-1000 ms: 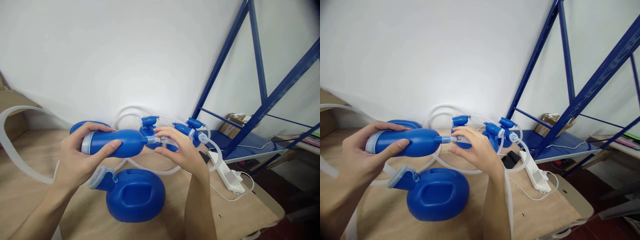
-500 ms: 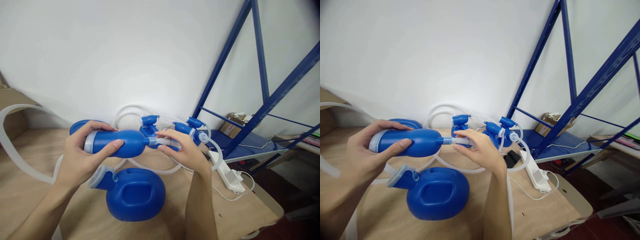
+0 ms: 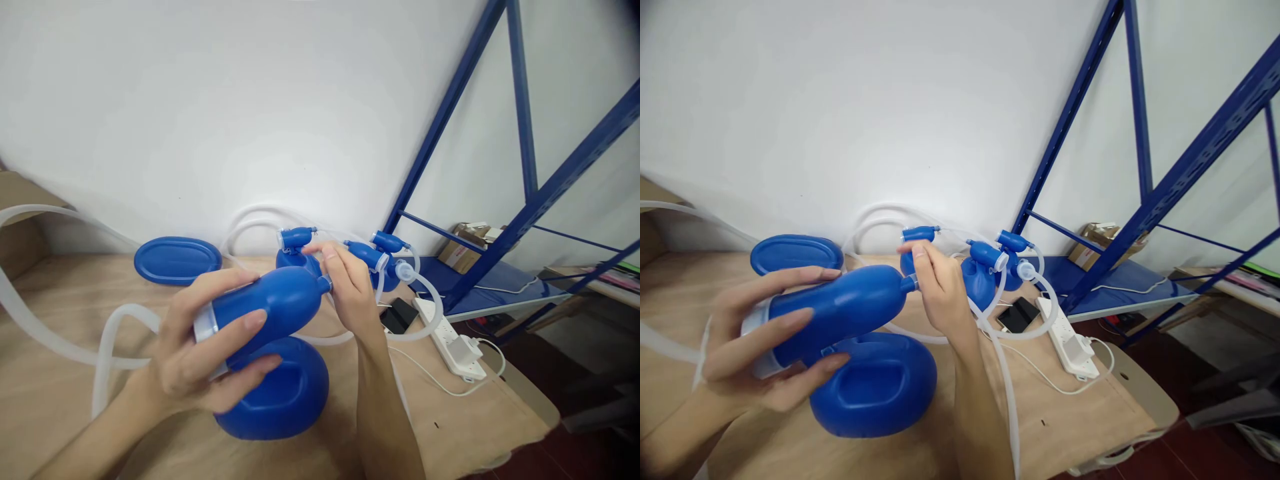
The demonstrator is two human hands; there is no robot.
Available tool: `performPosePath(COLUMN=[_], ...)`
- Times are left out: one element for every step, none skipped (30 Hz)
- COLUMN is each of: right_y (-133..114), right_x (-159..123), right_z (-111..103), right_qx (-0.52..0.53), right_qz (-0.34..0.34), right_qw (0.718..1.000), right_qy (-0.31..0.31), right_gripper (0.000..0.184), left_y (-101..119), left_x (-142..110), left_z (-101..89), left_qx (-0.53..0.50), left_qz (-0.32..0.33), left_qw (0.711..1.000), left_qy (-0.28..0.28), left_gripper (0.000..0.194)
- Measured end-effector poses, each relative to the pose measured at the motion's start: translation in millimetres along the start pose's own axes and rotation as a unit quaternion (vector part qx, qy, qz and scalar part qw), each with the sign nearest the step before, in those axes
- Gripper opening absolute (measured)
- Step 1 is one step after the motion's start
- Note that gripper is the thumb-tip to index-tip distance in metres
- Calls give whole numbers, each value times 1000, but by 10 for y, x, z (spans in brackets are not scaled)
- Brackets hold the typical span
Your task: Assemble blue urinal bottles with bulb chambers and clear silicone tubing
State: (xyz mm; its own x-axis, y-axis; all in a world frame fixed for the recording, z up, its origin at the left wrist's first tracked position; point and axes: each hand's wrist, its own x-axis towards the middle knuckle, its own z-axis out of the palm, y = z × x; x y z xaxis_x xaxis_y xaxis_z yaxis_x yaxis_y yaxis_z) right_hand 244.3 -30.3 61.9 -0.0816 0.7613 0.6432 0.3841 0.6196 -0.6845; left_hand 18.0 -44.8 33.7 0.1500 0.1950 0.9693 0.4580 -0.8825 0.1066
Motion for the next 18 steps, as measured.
performPosePath(right_y=[4,6,5,3,-1,-7,-13,-19,-25,-32,-38,-43,-48,-53,-56,-59,-60,-59], right_x=[-10,-24,-39,-55,-71,-86,-99,-112,-122,-131,-138,-143,-147,-149,-151,-152,-153,-153], right_z=[7,22,41,62,80,93,99,98,92,82,71,61,53,49,47,47,49,52], right_qx=[2,-2,-11,-20,-29,-34,-37,-40,-42,-45,-48,-49,-48,-46,-44,-42,-40,-38], right_qz=[-6,-13,-21,-31,-40,-50,-58,-68,-78,-91,-108,-126,-144,-160,-173,-183,-187,-188], right_qw=[1000,1000,999,998,998,997,996,996,995,994,992,990,987,985,983,981,980,980], right_qy=[4,15,28,41,50,53,50,45,40,37,37,40,44,48,51,52,51,51], right_gripper=[36,39,43,46,47,46,46,45,44,43,42,40,39,38,36,35,35,34], left_y=[-32,-58,-73,-73,-60,-36,-4,30,65,98,130,159,186,211,232,248,256,255], left_x=[12,21,24,23,18,12,8,8,14,26,42,61,81,100,117,130,138,143], left_z=[-14,-27,-39,-46,-48,-47,-43,-39,-37,-38,-44,-54,-67,-81,-95,-107,-115,-118], left_qx=[18,27,39,46,43,30,13,-2,-14,-24,-32,-39,-43,-43,-39,-34,-29,-29], left_qz=[52,88,88,54,17,-9,-25,-36,-47,-57,-71,-89,-106,-124,-140,-155,-165,-167], left_qw=[998,996,995,998,999,999,999,999,998,997,996,995,993,991,989,987,986,986], left_qy=[-7,-12,-11,-4,4,14,22,28,34,37,35,30,23,16,12,9,3,-3], left_gripper=[52,45,41,39,39,42,44,46,46,44,42,39,37,35,33,31,30,30])
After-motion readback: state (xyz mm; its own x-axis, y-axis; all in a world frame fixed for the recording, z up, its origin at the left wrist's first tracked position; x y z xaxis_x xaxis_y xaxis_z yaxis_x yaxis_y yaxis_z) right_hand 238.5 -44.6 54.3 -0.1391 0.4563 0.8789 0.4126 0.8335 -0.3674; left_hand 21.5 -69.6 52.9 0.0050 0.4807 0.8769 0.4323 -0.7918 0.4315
